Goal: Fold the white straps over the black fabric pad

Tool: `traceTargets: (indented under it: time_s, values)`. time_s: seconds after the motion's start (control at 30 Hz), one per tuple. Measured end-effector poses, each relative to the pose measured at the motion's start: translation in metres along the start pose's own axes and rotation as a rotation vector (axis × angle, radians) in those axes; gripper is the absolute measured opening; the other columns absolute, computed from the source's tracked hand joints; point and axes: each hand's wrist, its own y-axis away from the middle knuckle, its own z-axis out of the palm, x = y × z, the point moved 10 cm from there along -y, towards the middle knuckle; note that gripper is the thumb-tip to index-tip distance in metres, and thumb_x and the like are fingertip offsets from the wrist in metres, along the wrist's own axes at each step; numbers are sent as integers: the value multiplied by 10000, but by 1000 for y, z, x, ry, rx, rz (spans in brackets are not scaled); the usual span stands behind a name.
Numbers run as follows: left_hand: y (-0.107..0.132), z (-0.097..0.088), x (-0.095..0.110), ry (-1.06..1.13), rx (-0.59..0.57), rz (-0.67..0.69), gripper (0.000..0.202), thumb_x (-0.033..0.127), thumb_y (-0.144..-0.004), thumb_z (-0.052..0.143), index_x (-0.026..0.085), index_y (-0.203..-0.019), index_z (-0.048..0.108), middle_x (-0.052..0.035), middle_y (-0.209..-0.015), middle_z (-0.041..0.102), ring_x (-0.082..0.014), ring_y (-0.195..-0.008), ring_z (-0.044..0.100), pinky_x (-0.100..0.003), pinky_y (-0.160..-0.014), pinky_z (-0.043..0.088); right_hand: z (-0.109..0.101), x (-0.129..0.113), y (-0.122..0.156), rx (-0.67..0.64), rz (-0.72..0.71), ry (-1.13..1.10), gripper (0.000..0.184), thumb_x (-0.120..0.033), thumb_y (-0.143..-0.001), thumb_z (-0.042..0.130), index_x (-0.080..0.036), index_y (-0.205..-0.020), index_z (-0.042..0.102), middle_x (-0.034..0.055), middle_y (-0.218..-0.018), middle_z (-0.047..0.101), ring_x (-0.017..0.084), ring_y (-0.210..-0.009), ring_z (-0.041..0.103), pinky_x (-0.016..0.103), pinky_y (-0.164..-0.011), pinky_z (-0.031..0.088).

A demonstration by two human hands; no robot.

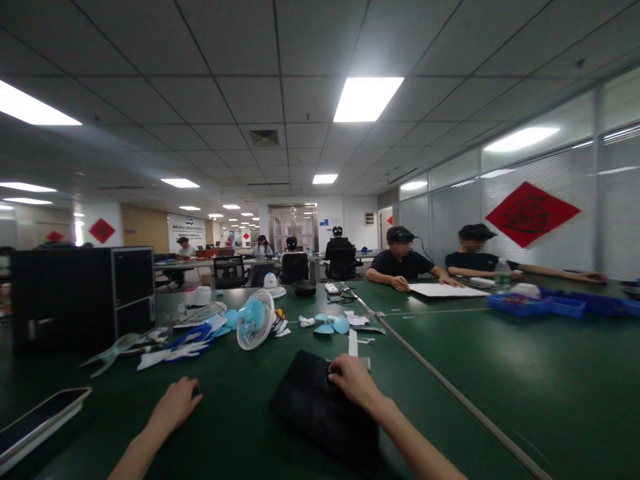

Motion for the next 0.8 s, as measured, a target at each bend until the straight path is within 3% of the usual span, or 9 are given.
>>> traceTargets:
  time_s: [0.13, 0.27, 0.4, 0.5, 0.6, 0.8]
  values:
    - [2, -6, 14, 0, 43, 14, 379, 324, -844, 460, 164, -1153, 609, -128, -1205, 574, -272, -1105, 542, -377, -879, 454, 39, -45, -17, -115, -86, 20, 272, -303, -791, 609, -200, -1019, 718, 78, -1004, 687, 220, -936, 615, 279, -806, 436]
    - [9, -18, 48, 127, 71, 116, 407, 391, -872, 429, 175, -1170, 602, -98, -1224, 569, -235, -1120, 530, -343, -928, 432, 65, -68, -30, -177, -116, 0, 285, -296, -792, 620, -211, -1046, 716, 81, -1054, 681, 228, -992, 608, 284, -844, 437]
    - [24, -30, 88, 274, 49, 258, 449, 453, -876, 422, 182, -1181, 607, -82, -1261, 569, -221, -1175, 502, -329, -1013, 380, 77, -81, -33, -177, -134, -24, 284, -278, -797, 611, -204, -1053, 711, 82, -1065, 672, 234, -1014, 602, 300, -879, 433]
    - [33, -27, 110, 389, -29, 317, 587, 570, -849, 441, 182, -1274, 558, -84, -1360, 514, -241, -1276, 431, -346, -1084, 324, 74, -88, -29, -181, -159, -59, 287, -248, -799, 595, -211, -1061, 705, 70, -1053, 663, 222, -990, 606, 293, -869, 437]
    - [39, -20, 126, 442, -107, 353, 695, 615, -792, 510, 182, -1335, 509, -87, -1431, 455, -257, -1333, 375, -350, -1122, 277, 58, -79, -23, -186, -116, -74, 348, -256, -756, 637, -210, -1098, 684, 71, -1066, 649, 220, -979, 605, 284, -848, 445]
    - [45, -9, 139, 452, -223, 344, 789, 608, -724, 589, 154, -1360, 479, -107, -1441, 446, -272, -1333, 381, -349, -1125, 273, 33, -24, -3, -271, 115, -6, 635, -345, -618, 758, -146, -1207, 625, 138, -1179, 615, 292, -1081, 569, 345, -920, 425]
